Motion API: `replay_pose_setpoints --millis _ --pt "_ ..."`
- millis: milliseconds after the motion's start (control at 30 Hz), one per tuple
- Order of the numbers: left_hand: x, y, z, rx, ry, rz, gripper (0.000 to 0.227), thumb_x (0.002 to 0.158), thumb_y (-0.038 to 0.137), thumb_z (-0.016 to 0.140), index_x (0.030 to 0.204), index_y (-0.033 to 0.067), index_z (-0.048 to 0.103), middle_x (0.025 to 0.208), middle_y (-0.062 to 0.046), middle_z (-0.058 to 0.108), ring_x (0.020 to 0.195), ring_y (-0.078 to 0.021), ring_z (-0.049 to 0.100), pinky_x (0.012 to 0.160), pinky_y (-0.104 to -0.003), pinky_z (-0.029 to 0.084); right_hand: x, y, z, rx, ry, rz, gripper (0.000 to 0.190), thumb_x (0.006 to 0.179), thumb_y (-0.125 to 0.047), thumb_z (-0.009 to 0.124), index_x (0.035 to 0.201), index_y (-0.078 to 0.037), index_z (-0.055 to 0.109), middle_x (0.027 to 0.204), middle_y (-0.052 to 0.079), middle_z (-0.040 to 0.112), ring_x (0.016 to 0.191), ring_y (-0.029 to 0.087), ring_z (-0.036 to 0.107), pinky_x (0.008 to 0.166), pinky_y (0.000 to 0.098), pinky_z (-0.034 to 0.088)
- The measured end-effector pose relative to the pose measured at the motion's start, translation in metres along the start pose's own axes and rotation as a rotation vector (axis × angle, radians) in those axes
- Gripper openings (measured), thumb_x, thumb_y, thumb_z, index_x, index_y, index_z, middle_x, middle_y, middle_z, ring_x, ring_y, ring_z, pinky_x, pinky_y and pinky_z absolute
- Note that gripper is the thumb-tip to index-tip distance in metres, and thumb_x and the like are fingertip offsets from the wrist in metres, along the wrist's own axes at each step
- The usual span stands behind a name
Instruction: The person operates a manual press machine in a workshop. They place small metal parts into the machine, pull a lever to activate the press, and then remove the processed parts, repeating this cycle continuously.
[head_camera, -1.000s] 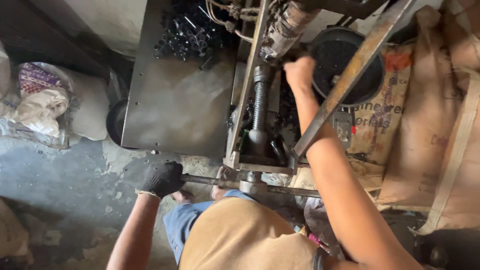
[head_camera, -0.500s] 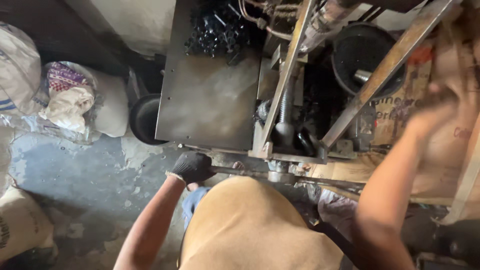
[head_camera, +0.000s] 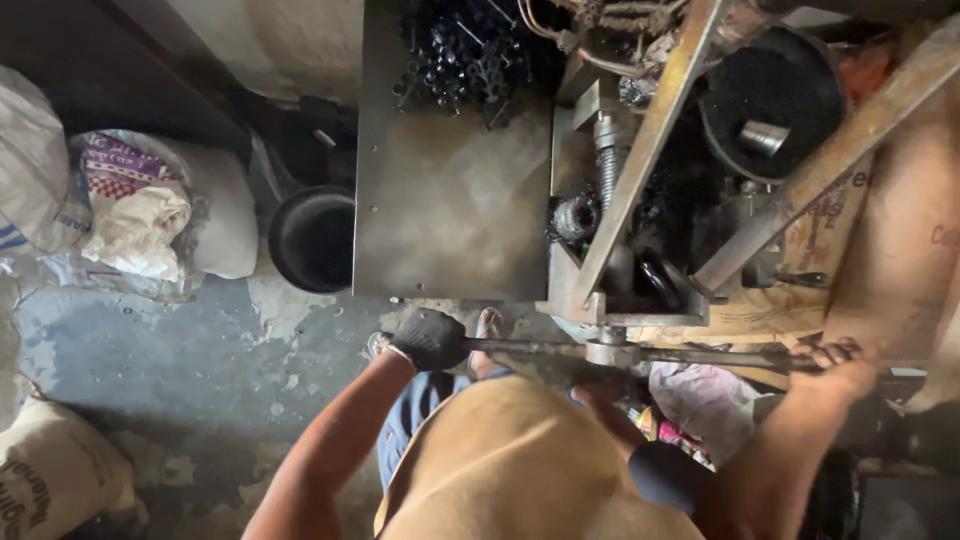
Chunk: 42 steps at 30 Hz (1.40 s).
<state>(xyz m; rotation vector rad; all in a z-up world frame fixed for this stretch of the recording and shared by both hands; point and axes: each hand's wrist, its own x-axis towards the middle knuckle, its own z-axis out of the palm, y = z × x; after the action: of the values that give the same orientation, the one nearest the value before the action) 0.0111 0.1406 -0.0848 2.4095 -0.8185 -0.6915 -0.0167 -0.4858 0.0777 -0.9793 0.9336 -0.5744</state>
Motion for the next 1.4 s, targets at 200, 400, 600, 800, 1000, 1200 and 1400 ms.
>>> replay_pose_setpoints --millis 200,400,600,800,1000,1200,1400 --pt "0.046 -0.015 0.075 -0.02 -0.008 -0.096 0.03 0.084 0.042 0.062 0.079 0.0171 0.078 0.08 -0.015 0.072 0.077 -0.0397 0.069 0.068 -0.054 0.052 -0.007 -0.039 -0.007 -0.091 0.145 -0.269 0.037 0.109 -0.051 0.058 0.089 -0.02 0.05 0.065 -0.008 0.042 0.05 0.01 0.035 0.052 0.0317 0.038" --pt "0.073 0.032 0.063 -0.087 0.097 0.001 0.03 0.085 0.036 0.069 0.1 0.012 0.076 0.096 -0.014 0.076 0.088 -0.0328 0.072 0.079 -0.048 0.055 -0.097 -0.034 0.004 0.108 -0.316 -0.483 0.032 0.11 -0.037 0.052 0.091 -0.012 0.049 0.074 0.001 0.04 0.064 0.017 0.04 0.066 0.0371 0.039" --pt "0.011 0.043 -0.048 -0.901 0.074 0.035 0.034 0.09 0.027 0.073 0.117 0.0063 0.073 0.107 -0.009 0.079 0.095 -0.0152 0.073 0.09 -0.034 0.058 -0.252 0.119 0.101 -0.588 -1.324 -0.472 0.04 0.091 -0.037 0.063 0.07 -0.005 0.05 0.081 0.01 0.059 0.087 0.028 0.062 0.097 0.0486 0.05" --pt "-0.029 0.005 -0.091 -1.122 0.477 -0.004 0.023 0.097 0.013 0.068 0.116 0.0016 0.071 0.106 -0.006 0.077 0.099 -0.0094 0.067 0.091 -0.028 0.055 -0.299 0.264 0.166 -1.686 -1.227 -0.847 0.036 0.1 -0.046 0.058 0.101 -0.015 0.075 0.076 0.011 0.072 0.071 0.032 0.072 0.062 0.043 0.053" --pt "-0.03 -0.007 -0.078 -1.01 0.413 0.001 0.022 0.093 0.014 0.073 0.111 0.0012 0.073 0.102 -0.006 0.077 0.096 -0.0094 0.067 0.089 -0.029 0.055 -0.209 0.328 0.073 -1.799 -0.966 -0.801 0.035 0.088 -0.038 0.059 0.106 -0.015 0.077 0.1 0.012 0.077 0.088 0.038 0.071 0.074 0.0493 0.056" --pt "-0.036 -0.011 -0.092 -0.944 0.35 0.023 0.022 0.093 0.017 0.072 0.11 0.0027 0.075 0.101 -0.008 0.079 0.093 -0.0104 0.069 0.088 -0.029 0.056 -0.097 0.181 -0.003 -0.728 0.054 -0.061 0.051 0.092 -0.055 0.05 0.109 -0.012 0.072 0.095 0.011 0.079 0.074 0.026 0.072 0.06 0.0384 0.056" --pt "-0.038 -0.013 -0.106 -0.933 0.27 0.042 0.024 0.092 0.016 0.073 0.111 0.0027 0.074 0.102 -0.008 0.078 0.093 -0.0115 0.071 0.087 -0.03 0.057 -0.078 0.047 0.012 0.251 -0.181 -0.11 0.032 0.108 -0.046 0.063 0.098 -0.016 0.056 0.068 -0.001 0.052 0.053 0.017 0.049 0.054 0.0366 0.048"
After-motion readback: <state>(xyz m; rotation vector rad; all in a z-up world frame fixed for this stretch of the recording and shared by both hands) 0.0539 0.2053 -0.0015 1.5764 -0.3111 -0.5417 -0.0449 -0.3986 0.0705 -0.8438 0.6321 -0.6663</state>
